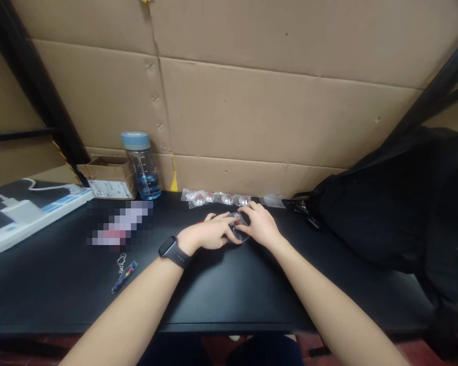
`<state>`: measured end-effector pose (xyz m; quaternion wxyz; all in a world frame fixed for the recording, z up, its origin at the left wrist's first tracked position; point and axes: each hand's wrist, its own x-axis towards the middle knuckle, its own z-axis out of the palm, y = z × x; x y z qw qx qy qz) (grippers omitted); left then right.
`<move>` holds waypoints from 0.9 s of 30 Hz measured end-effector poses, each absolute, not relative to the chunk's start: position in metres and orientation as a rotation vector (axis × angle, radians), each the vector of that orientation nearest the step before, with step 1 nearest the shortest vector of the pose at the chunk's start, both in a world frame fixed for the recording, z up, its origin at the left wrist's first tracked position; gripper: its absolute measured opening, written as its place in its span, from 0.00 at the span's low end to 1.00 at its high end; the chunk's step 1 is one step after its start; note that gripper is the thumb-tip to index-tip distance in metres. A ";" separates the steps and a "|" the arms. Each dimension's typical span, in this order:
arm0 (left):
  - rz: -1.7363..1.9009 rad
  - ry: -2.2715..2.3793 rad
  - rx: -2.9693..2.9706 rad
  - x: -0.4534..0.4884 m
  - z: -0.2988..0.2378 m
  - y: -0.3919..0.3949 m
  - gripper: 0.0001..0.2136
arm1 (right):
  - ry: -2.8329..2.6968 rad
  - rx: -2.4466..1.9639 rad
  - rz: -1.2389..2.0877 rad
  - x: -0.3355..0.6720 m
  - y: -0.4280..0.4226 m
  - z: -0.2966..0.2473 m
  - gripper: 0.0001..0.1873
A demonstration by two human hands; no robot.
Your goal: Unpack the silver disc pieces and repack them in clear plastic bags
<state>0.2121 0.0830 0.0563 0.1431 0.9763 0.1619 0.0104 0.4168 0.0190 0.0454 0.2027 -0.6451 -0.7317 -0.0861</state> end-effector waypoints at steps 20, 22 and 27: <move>0.716 0.789 2.742 0.218 0.043 0.099 0.13 | -2.137 -1.384 0.274 0.458 0.027 0.053 0.14; 0.711 0.781 2.756 0.218 0.043 0.100 0.06 | -2.168 -1.364 0.273 0.453 0.026 0.053 0.07; 0.677 0.789 2.754 0.212 0.048 0.109 0.03 | -2.195 -1.366 0.267 0.453 0.028 0.054 0.03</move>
